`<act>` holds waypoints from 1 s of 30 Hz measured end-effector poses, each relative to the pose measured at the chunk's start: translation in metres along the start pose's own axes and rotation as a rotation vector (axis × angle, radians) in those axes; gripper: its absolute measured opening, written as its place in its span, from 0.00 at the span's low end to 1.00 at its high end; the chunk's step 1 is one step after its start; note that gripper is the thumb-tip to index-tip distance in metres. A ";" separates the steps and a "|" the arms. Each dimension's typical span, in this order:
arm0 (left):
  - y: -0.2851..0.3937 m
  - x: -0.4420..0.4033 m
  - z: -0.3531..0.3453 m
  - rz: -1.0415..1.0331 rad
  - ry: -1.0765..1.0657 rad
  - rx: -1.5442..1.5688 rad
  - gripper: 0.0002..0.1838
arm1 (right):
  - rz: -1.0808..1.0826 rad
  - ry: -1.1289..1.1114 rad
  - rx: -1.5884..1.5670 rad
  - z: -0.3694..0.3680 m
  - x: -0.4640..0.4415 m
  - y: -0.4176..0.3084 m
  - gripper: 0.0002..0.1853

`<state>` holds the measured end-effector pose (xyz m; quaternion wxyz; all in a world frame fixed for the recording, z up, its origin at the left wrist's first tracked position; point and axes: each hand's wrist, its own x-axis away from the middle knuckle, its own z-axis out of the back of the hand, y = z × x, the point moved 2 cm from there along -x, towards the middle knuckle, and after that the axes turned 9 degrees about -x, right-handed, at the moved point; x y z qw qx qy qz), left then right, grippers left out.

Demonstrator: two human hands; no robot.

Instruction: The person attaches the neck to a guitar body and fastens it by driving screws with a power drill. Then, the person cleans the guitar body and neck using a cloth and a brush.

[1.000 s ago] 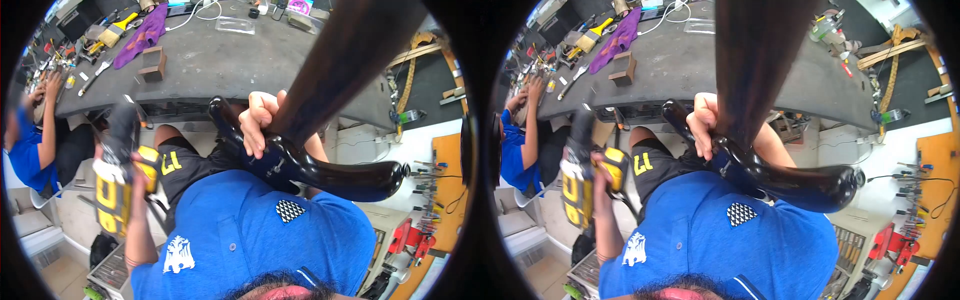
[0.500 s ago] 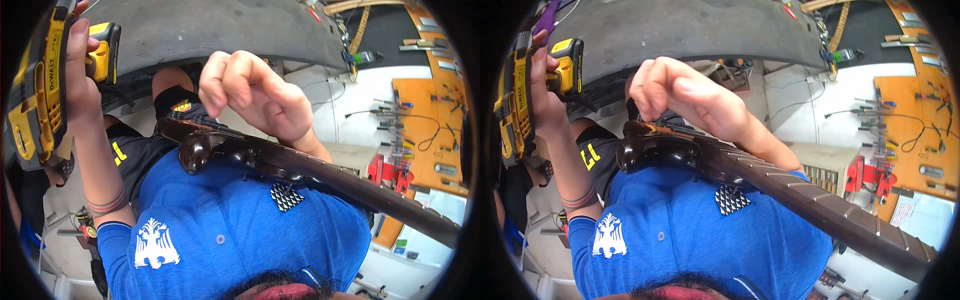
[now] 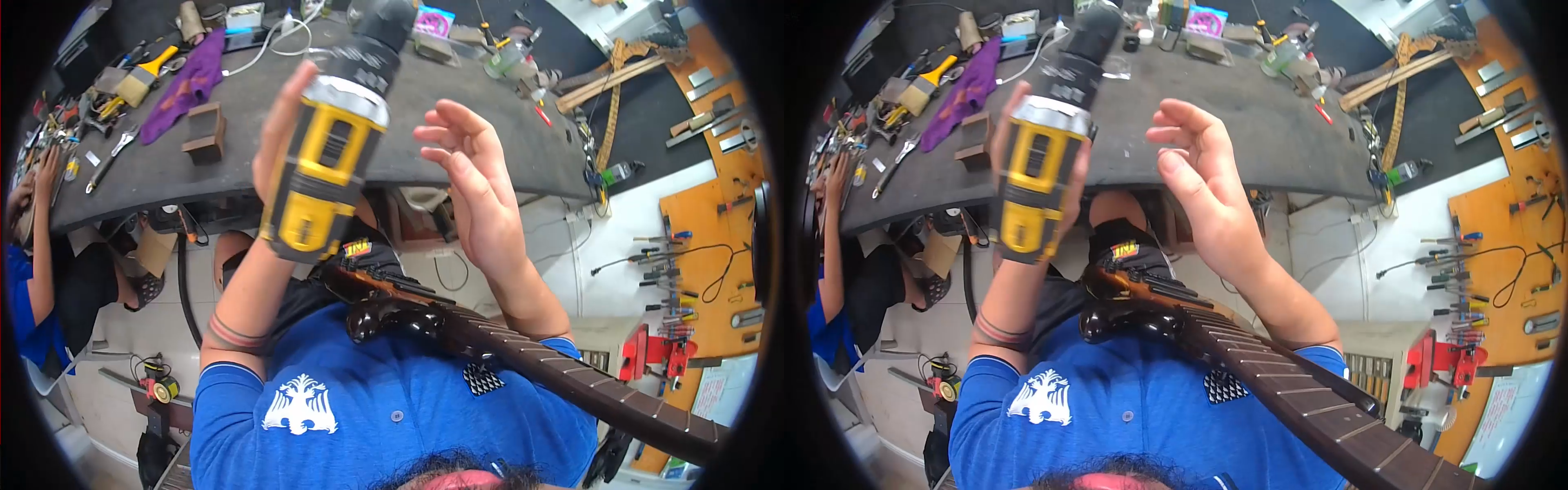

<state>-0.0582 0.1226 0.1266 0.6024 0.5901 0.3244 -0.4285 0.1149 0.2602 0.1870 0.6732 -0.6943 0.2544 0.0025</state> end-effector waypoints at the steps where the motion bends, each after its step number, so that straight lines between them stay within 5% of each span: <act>1: 0.004 0.002 -0.004 -0.041 0.018 0.075 0.43 | 0.027 0.010 0.012 -0.006 -0.006 -0.006 0.33; 4: 0.008 0.004 -0.009 -0.062 -0.068 0.117 0.42 | 0.047 -0.033 0.030 -0.016 -0.010 -0.004 0.40; 11: 0.024 -0.006 -0.026 -0.315 0.071 0.000 0.35 | -0.200 0.018 -0.581 -0.036 0.006 -0.008 0.42; 23: 0.037 -0.005 -0.017 -0.285 -0.027 0.198 0.36 | -0.065 -0.137 -0.409 -0.023 0.007 -0.006 0.45; 26: 0.040 -0.005 -0.019 -0.297 -0.068 0.216 0.35 | -0.027 -0.219 -0.601 -0.012 0.000 -0.001 0.44; 30: 0.037 -0.001 -0.027 -0.313 -0.157 0.214 0.35 | -0.019 -0.098 -0.534 -0.001 -0.001 0.010 0.42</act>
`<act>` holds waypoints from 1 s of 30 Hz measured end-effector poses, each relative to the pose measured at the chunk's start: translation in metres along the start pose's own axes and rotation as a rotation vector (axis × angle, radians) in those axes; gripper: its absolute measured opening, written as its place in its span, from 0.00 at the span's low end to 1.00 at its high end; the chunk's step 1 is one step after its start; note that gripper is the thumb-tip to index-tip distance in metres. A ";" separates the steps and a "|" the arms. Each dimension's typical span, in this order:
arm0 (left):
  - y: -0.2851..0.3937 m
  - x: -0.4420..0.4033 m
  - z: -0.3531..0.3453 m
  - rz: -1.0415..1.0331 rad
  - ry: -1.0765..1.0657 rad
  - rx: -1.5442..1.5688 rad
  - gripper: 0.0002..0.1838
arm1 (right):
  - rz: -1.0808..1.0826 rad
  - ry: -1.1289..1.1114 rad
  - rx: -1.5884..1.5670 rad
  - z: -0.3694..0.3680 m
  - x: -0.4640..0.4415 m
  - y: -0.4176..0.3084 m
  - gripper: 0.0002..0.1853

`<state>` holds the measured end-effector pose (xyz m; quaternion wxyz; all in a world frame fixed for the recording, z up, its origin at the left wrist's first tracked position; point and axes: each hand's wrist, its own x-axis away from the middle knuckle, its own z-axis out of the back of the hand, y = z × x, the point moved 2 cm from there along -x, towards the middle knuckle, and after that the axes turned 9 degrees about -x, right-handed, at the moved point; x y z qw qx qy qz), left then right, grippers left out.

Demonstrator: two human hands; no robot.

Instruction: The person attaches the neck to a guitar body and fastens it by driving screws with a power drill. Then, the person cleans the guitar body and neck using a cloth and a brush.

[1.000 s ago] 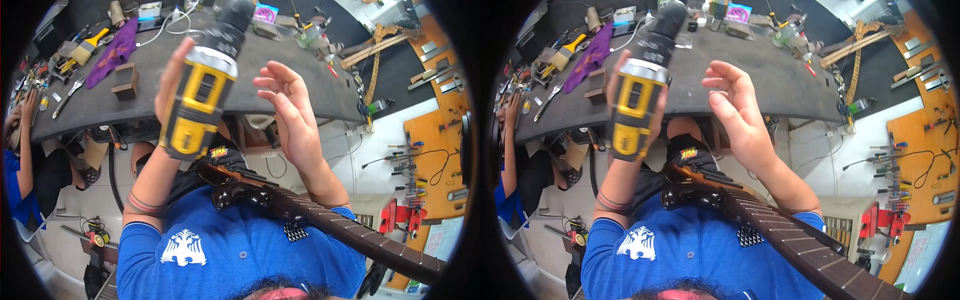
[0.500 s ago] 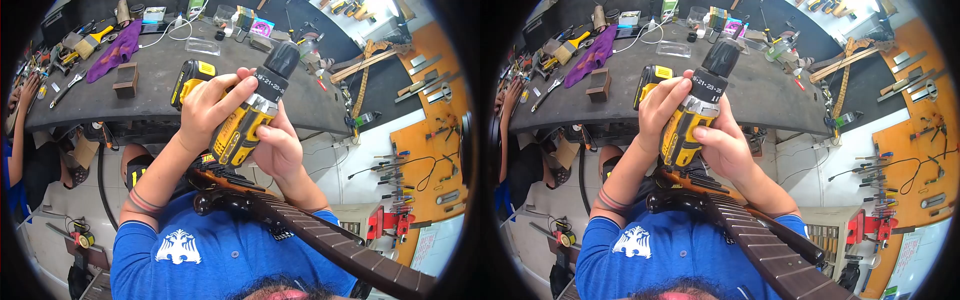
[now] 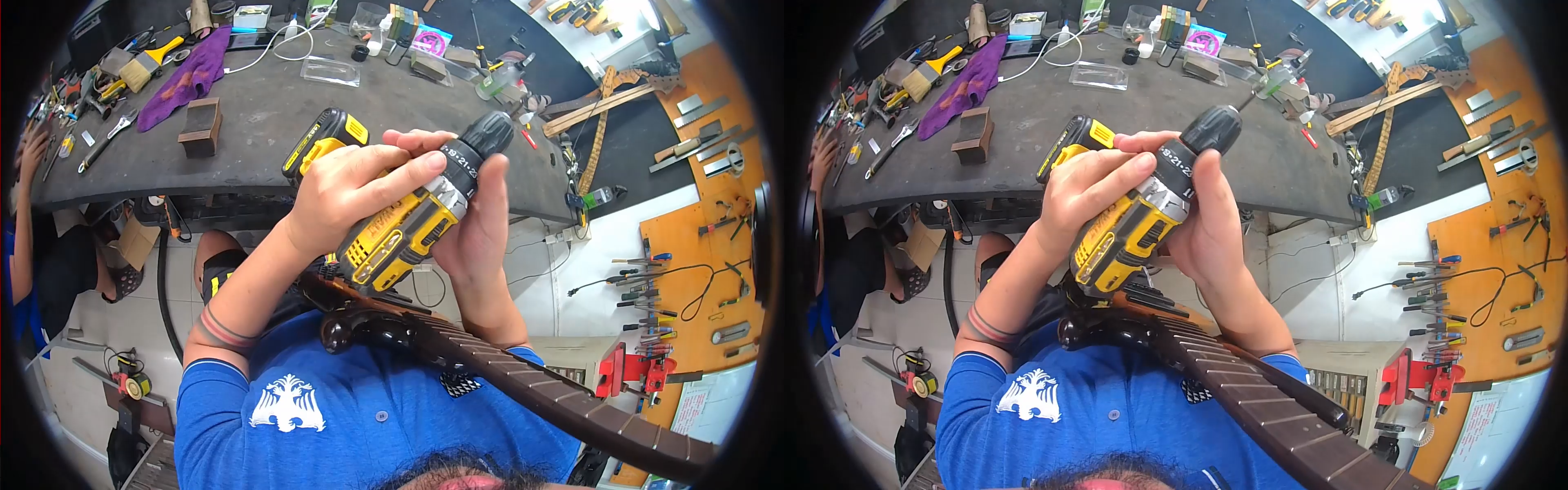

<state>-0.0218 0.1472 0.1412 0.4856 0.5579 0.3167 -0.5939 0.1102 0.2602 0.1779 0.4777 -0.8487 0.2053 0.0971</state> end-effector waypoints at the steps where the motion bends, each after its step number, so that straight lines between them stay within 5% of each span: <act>1: -0.001 0.000 -0.002 0.033 -0.028 0.042 0.36 | 0.002 0.041 0.062 0.002 0.000 -0.001 0.41; 11: 0.009 -0.015 -0.014 0.432 -0.123 0.683 0.43 | 0.209 -0.067 -0.061 0.003 -0.008 -0.007 0.37; 13: 0.007 -0.014 -0.020 0.357 -0.101 0.662 0.41 | 0.215 -0.023 -0.114 0.007 -0.007 -0.003 0.38; 14: 0.007 -0.020 -0.022 0.097 0.022 0.372 0.39 | 0.186 -0.081 -0.143 0.006 -0.008 -0.003 0.40; 18: -0.002 -0.017 0.009 -0.128 -0.210 -0.084 0.25 | 0.072 -0.139 -0.104 0.001 -0.005 -0.005 0.40; 20: -0.005 -0.023 0.007 -0.132 -0.155 -0.064 0.28 | 0.011 -0.085 -0.180 0.010 -0.006 -0.005 0.39; 22: -0.016 -0.024 -0.011 0.040 -0.014 0.174 0.47 | 0.077 0.014 -0.189 0.009 -0.005 -0.004 0.32; 24: -0.017 -0.017 -0.015 0.227 -0.175 0.262 0.59 | 0.149 0.025 -0.161 0.021 -0.005 -0.004 0.31; 27: -0.017 -0.013 -0.038 0.373 -0.090 0.799 0.63 | 0.322 -0.185 0.102 0.018 -0.011 -0.008 0.31; 30: -0.021 -0.004 -0.045 0.470 -0.261 0.957 0.62 | 0.384 -0.244 0.299 0.013 -0.014 -0.017 0.33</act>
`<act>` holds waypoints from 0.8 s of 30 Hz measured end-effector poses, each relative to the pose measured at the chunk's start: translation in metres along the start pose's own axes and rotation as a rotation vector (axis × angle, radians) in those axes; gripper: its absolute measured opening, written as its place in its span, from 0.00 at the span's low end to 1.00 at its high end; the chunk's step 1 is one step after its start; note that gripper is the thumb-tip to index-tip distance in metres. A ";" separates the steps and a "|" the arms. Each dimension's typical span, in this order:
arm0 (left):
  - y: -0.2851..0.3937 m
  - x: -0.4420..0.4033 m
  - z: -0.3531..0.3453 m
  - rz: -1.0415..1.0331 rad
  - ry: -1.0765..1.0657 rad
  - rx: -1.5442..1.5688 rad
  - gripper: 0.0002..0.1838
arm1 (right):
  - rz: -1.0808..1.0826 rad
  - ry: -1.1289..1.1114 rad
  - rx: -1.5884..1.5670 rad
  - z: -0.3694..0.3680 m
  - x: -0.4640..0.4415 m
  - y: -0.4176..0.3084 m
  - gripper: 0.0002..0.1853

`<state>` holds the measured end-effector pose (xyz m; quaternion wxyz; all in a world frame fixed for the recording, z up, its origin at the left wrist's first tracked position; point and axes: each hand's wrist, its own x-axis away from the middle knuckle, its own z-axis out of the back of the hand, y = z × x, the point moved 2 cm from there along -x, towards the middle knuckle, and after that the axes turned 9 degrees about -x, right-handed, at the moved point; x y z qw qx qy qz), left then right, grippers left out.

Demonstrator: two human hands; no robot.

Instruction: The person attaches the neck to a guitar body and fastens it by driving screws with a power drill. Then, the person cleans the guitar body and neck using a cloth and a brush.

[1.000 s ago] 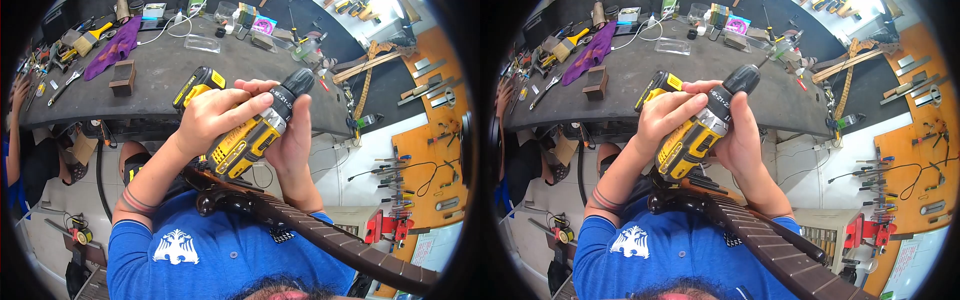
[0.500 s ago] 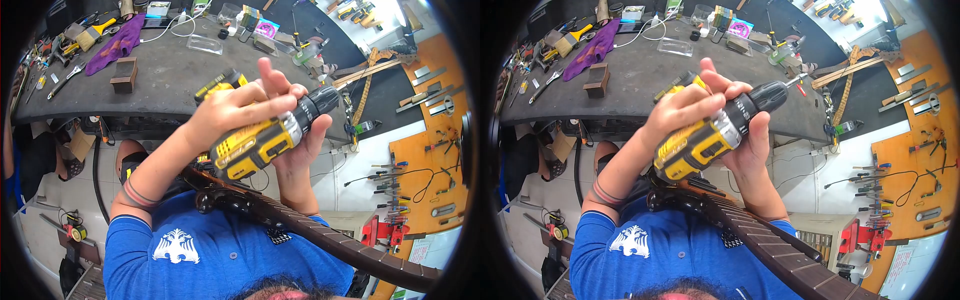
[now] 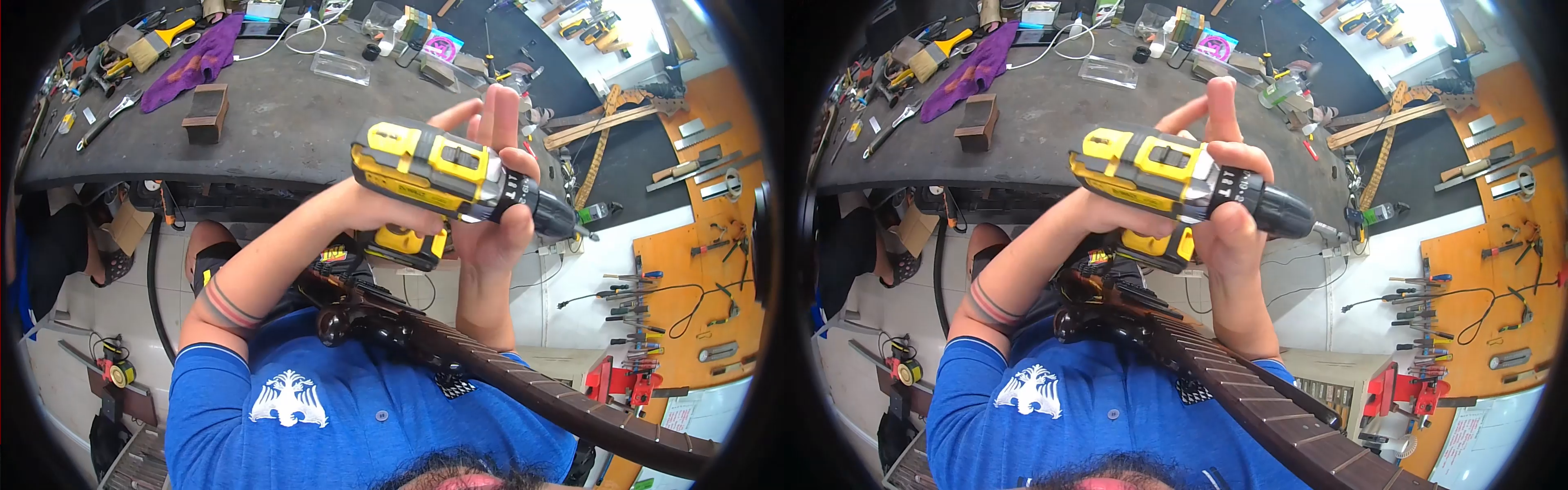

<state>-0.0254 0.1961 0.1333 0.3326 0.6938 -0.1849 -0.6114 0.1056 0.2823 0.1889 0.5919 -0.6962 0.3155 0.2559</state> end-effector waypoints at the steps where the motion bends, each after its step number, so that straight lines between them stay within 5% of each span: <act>1: 0.003 0.000 -0.002 -0.015 0.001 -0.028 0.59 | -0.016 0.004 0.001 0.003 -0.001 -0.001 0.35; 7: 0.032 0.015 0.021 -0.099 0.125 -0.385 0.53 | -0.454 0.287 0.109 -0.004 0.003 -0.002 0.81; 8: 0.044 0.023 0.034 -0.154 0.180 -0.531 0.53 | -0.475 0.214 0.068 0.000 0.006 -0.011 0.82; 11: 0.074 0.057 0.069 -0.152 0.421 -0.790 0.54 | -0.416 -0.482 -0.435 0.027 0.024 -0.029 0.77; 12: 0.084 0.070 0.076 -0.069 0.508 -0.640 0.56 | -0.378 -0.779 -0.620 0.030 0.025 -0.032 0.74; 16: 0.130 0.142 0.097 0.208 0.681 -0.219 0.58 | -0.554 -1.004 -0.366 0.018 0.016 -0.026 0.58; 17: 0.138 0.160 0.098 0.265 0.708 -0.194 0.59 | -0.548 -1.057 -0.430 0.013 0.011 -0.018 0.46; 24: 0.169 0.237 0.060 0.407 0.880 -0.527 0.58 | -0.558 -0.456 -0.682 0.001 0.019 0.052 0.33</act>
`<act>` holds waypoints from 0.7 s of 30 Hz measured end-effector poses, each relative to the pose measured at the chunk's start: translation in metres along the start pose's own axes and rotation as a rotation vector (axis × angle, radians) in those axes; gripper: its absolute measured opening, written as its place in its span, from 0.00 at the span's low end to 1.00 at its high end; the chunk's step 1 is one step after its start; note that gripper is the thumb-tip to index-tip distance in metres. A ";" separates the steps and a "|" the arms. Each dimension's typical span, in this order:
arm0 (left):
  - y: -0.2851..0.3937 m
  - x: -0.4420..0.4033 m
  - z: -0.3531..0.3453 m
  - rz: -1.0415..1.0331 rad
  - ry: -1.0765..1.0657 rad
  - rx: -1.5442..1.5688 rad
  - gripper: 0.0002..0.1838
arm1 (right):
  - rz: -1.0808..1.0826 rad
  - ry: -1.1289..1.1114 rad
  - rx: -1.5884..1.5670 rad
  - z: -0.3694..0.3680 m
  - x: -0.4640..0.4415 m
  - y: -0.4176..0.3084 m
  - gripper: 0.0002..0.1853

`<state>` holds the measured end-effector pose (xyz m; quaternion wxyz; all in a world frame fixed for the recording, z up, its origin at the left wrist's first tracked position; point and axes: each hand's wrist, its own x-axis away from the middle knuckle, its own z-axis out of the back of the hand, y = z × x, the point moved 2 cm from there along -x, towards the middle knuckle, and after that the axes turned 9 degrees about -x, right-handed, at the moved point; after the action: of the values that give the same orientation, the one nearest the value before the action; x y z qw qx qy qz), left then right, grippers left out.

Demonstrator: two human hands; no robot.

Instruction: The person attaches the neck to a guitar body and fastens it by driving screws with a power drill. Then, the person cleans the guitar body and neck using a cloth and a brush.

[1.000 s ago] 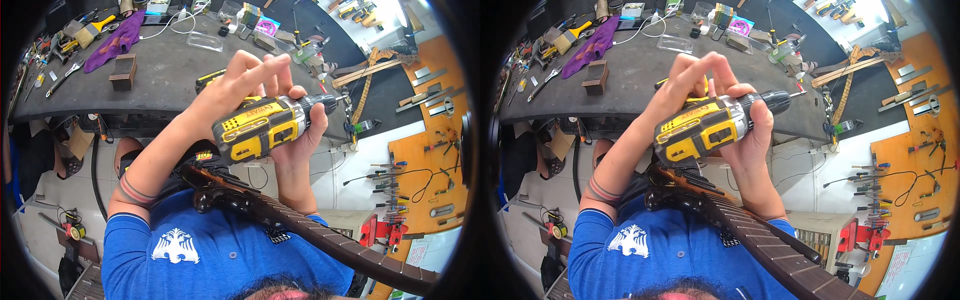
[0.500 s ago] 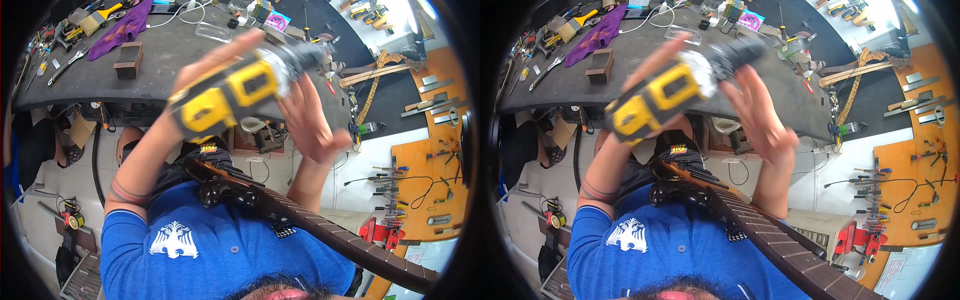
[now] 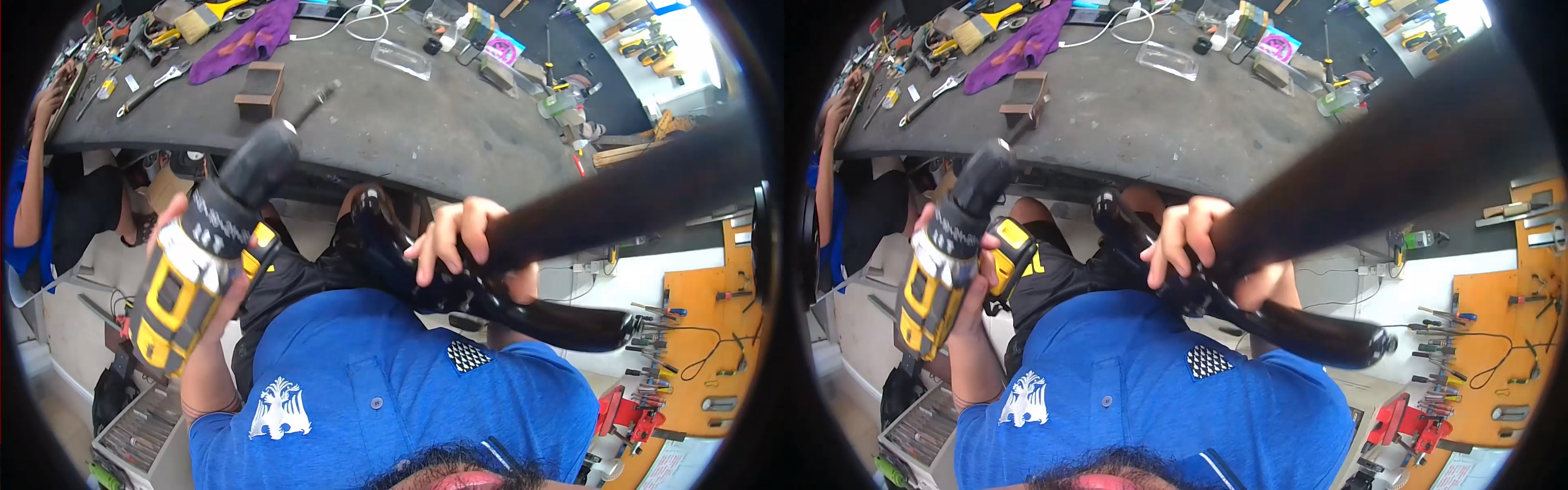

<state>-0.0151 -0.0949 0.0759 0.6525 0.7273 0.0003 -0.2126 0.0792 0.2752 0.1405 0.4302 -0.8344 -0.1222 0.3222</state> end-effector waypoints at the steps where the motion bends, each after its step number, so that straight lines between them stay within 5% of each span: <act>1: -0.009 0.017 0.005 0.023 0.017 0.030 0.57 | 0.000 0.075 -0.017 0.005 -0.002 0.006 0.32; 3: -0.029 0.047 0.013 0.024 0.059 0.081 0.56 | 0.054 0.306 -0.002 0.002 -0.013 0.016 0.32; 5: -0.039 0.070 0.005 -0.533 0.142 -0.429 0.47 | 0.088 0.452 0.042 0.003 -0.022 0.018 0.33; 7: -0.031 0.076 -0.002 -0.619 -0.013 -0.539 0.39 | 0.067 0.486 0.086 0.011 -0.023 0.017 0.36; 9: -0.021 0.074 -0.005 -0.220 -0.348 -0.251 0.33 | 0.042 0.493 0.094 0.015 -0.025 0.014 0.36; 11: -0.001 0.047 -0.039 -0.542 -0.323 -0.290 0.38 | 0.050 0.476 0.067 0.018 -0.026 0.016 0.36; 12: 0.006 0.042 -0.040 -0.540 -0.398 -0.365 0.48 | 0.064 0.462 0.083 0.020 -0.026 0.017 0.37; 14: 0.004 0.042 -0.046 -0.487 -0.391 -0.295 0.39 | 0.093 0.438 0.122 0.024 -0.023 0.017 0.38; 21: -0.014 0.040 -0.058 -0.479 -0.409 -0.238 0.35 | 0.120 0.424 0.073 0.026 -0.013 0.014 0.38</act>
<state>0.0353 -0.0486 0.0533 0.6507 0.5676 0.0651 -0.5002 0.0515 0.2765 0.1239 0.4563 -0.8730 0.0326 0.1691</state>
